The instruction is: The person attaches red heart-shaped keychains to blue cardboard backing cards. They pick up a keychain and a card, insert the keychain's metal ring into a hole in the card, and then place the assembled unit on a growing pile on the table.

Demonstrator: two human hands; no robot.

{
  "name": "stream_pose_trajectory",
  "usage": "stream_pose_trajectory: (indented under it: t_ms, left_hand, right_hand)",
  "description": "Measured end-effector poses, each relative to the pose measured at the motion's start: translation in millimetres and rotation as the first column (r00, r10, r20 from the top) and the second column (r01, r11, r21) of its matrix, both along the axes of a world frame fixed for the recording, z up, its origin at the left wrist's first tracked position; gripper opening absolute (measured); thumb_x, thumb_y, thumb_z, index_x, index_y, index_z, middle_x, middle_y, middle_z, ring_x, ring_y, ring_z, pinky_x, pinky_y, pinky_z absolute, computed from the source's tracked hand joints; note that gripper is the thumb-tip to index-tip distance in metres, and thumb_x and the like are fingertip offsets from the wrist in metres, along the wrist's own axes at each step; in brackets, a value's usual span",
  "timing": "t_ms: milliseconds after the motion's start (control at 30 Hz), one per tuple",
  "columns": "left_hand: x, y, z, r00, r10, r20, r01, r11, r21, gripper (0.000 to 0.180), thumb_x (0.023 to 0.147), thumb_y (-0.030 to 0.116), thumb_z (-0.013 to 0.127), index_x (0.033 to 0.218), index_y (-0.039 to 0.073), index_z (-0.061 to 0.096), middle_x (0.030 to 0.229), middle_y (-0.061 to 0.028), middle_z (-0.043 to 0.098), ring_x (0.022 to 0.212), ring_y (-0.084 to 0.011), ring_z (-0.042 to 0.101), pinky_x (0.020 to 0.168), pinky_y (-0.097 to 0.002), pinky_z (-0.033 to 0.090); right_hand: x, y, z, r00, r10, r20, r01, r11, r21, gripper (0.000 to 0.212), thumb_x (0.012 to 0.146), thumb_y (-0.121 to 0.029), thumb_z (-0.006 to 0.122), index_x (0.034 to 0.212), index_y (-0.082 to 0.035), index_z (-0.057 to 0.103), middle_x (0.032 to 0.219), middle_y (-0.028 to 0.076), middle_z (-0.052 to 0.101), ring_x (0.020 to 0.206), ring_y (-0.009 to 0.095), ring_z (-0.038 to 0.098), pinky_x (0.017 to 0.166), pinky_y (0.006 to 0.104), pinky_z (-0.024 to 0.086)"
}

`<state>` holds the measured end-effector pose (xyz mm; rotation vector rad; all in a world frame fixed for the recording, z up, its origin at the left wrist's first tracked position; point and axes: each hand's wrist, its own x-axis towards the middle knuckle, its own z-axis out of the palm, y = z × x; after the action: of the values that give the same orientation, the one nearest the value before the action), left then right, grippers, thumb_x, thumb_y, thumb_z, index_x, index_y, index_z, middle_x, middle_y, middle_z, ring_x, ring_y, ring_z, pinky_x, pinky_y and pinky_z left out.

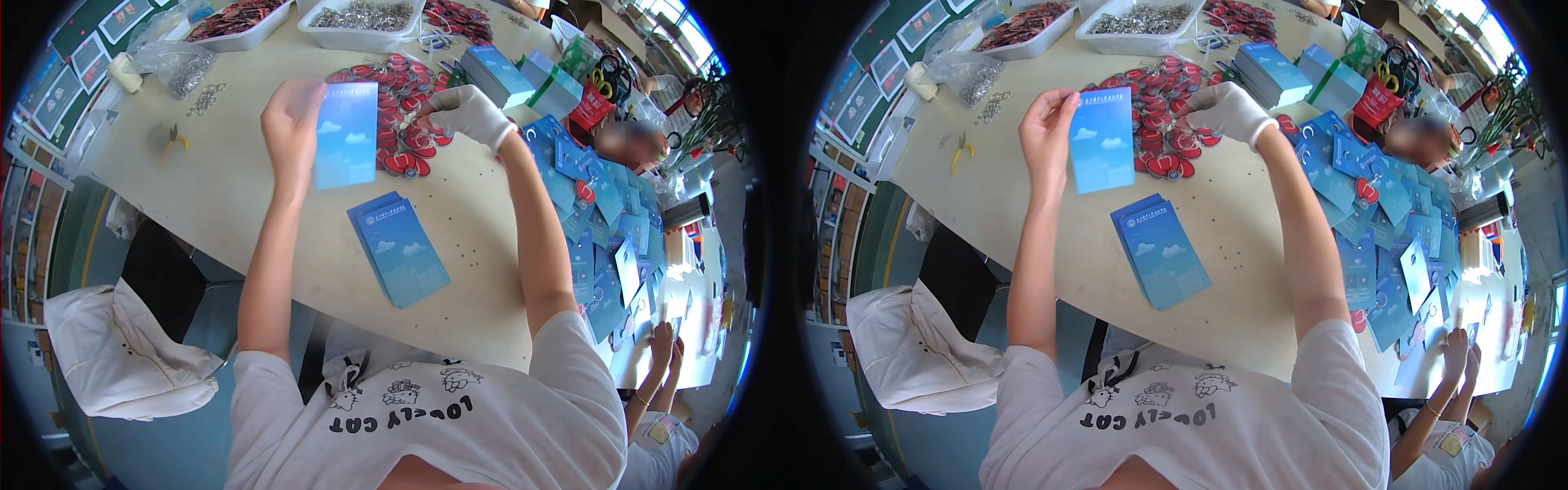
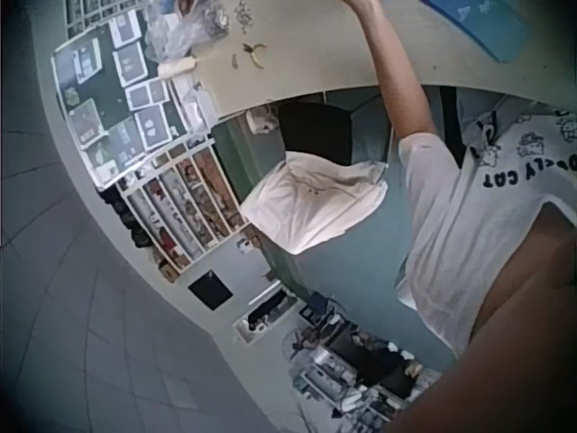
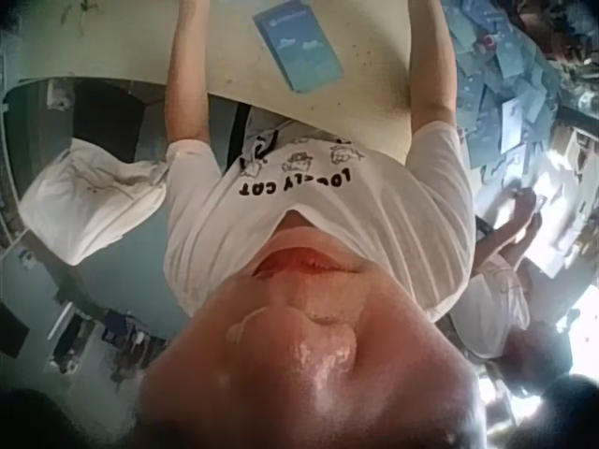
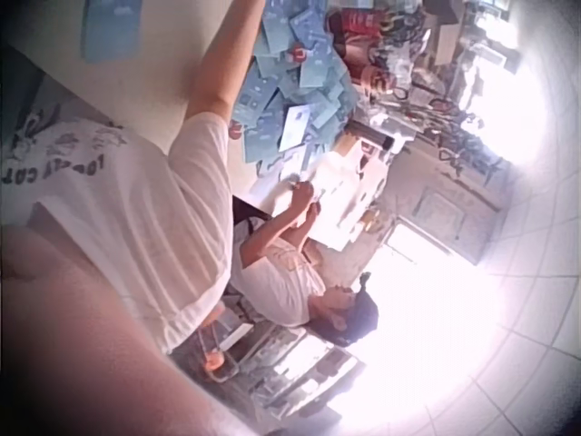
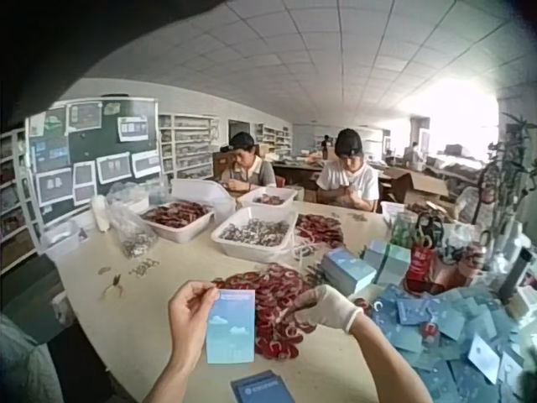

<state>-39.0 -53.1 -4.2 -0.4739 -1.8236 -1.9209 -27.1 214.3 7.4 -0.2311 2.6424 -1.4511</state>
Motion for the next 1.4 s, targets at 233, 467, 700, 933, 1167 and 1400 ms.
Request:
stream_pose_trajectory:
  t_ms: [233,467,700,933,1167,1400]
  left_hand:
    - [5,53,8,0.972,0.13,-0.197,-0.075,0.962,0.264,0.014,0.091,0.006,0.061,0.1,-0.004,0.057,0.095,-0.0076,0.059,0.086,-0.0099,0.058,0.076,-0.0221,0.047]
    - [32,67,15,0.98,-0.007,-0.2,0.094,0.898,0.431,0.015,0.091,0.004,0.06,0.102,-0.004,0.056,0.098,-0.007,0.056,0.086,-0.0097,0.057,0.073,-0.0219,0.047]
    - [44,72,21,0.948,-0.279,-0.154,0.318,0.798,0.512,0.014,0.088,0.002,0.063,0.101,-0.002,0.06,0.101,-0.0059,0.061,0.098,-0.0135,0.059,0.088,-0.0268,0.046]
    - [38,66,10,0.913,-0.407,-0.024,0.356,0.766,0.535,0.018,0.087,0.003,0.064,0.104,0.001,0.066,0.102,-0.0011,0.065,0.097,-0.0074,0.058,0.087,-0.0251,0.044]
    - [32,63,5,0.943,-0.327,-0.056,0.308,0.8,0.514,0.02,0.087,0.001,0.064,0.106,-0.001,0.065,0.1,-0.0033,0.067,0.091,-0.0072,0.06,0.083,-0.0234,0.045]
    - [40,66,9,0.913,-0.398,-0.091,0.382,0.753,0.535,0.024,0.088,0.0,0.062,0.111,0.0,0.062,0.105,-0.0047,0.064,0.097,-0.0094,0.059,0.089,-0.0252,0.045]
  right_hand:
    - [24,-30,33,0.995,-0.051,-0.08,-0.004,0.821,-0.571,0.019,0.082,-0.009,0.07,0.094,0.005,0.068,0.088,0.009,0.071,0.069,0.008,0.063,0.062,0.0218,0.052]
    - [33,-68,19,0.926,-0.272,-0.261,0.002,0.696,-0.718,0.01,0.079,-0.008,0.073,0.087,-0.003,0.07,0.082,0.003,0.068,0.072,0.009,0.06,0.063,0.0223,0.049]
    - [46,-84,31,0.946,-0.291,-0.14,0.041,0.537,-0.843,0.007,0.08,-0.007,0.071,0.086,-0.003,0.07,0.08,0.0,0.066,0.071,0.007,0.057,0.065,0.0212,0.047]
    - [49,-80,35,0.811,-0.358,-0.463,0.123,0.877,-0.464,0.014,0.075,-0.008,0.073,0.087,-0.004,0.069,0.084,0.003,0.062,0.079,0.013,0.056,0.071,0.0278,0.047]
    - [38,-70,40,0.479,-0.174,-0.86,0.249,0.967,-0.057,0.026,0.064,-0.014,0.079,0.086,-0.005,0.068,0.09,0.008,0.058,0.085,0.023,0.055,0.076,0.0336,0.046]
    - [42,-72,43,0.534,-0.286,-0.796,0.274,0.949,-0.157,0.017,0.065,-0.007,0.072,0.082,-0.004,0.069,0.095,0.007,0.057,0.087,0.022,0.056,0.077,0.0332,0.048]
